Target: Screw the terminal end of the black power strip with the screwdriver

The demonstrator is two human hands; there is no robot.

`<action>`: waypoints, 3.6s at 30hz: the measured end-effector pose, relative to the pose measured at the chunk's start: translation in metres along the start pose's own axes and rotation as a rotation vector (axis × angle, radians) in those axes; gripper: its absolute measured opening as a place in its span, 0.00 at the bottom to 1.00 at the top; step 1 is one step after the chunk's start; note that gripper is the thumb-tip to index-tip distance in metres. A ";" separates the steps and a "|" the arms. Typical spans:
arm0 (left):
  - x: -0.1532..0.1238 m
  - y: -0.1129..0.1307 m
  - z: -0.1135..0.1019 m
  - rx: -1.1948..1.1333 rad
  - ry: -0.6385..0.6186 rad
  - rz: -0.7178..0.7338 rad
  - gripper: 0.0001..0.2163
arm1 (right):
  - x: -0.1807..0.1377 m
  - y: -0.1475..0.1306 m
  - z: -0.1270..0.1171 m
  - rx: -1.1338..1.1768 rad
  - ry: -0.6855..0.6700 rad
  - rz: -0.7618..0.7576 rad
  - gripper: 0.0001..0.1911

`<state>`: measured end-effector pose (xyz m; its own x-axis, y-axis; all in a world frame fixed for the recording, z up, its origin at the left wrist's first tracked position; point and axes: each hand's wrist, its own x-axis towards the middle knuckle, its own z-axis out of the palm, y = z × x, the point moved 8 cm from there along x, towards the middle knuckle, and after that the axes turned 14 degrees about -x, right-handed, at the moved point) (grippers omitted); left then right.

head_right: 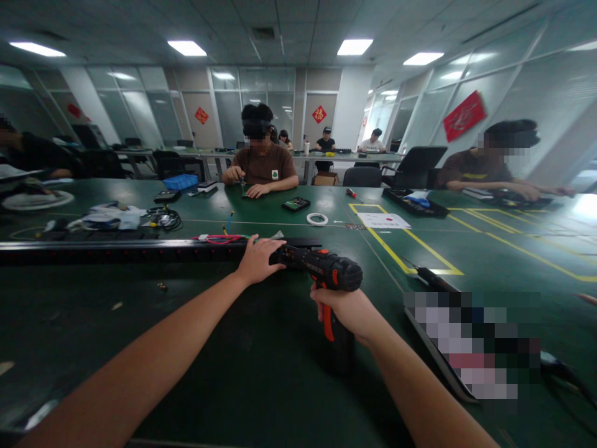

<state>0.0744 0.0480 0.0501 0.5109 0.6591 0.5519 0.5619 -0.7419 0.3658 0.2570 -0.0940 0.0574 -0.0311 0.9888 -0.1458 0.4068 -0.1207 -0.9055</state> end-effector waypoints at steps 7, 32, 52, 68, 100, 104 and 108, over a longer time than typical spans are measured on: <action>0.000 0.001 0.000 0.005 -0.007 -0.002 0.29 | 0.000 -0.002 0.002 0.017 -0.011 0.002 0.10; 0.000 0.000 0.001 -0.007 -0.002 0.008 0.28 | 0.000 -0.002 0.001 -0.006 -0.007 -0.001 0.09; 0.000 0.000 0.001 -0.009 -0.009 0.002 0.28 | 0.000 -0.002 0.000 -0.040 0.005 0.000 0.10; 0.000 -0.001 0.002 0.007 -0.005 0.010 0.29 | 0.001 -0.001 0.000 -0.042 -0.014 -0.019 0.09; -0.001 -0.002 0.001 -0.015 0.014 0.022 0.27 | 0.001 -0.001 0.001 0.017 -0.016 -0.034 0.11; 0.000 -0.002 0.002 -0.014 0.011 0.021 0.28 | 0.001 0.000 0.000 0.011 -0.011 -0.038 0.11; 0.000 -0.001 0.001 -0.008 0.005 0.016 0.28 | 0.001 0.000 0.000 0.001 -0.009 -0.026 0.11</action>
<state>0.0744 0.0490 0.0485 0.5165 0.6462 0.5618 0.5481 -0.7536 0.3629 0.2570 -0.0935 0.0570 -0.0495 0.9908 -0.1259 0.4052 -0.0953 -0.9092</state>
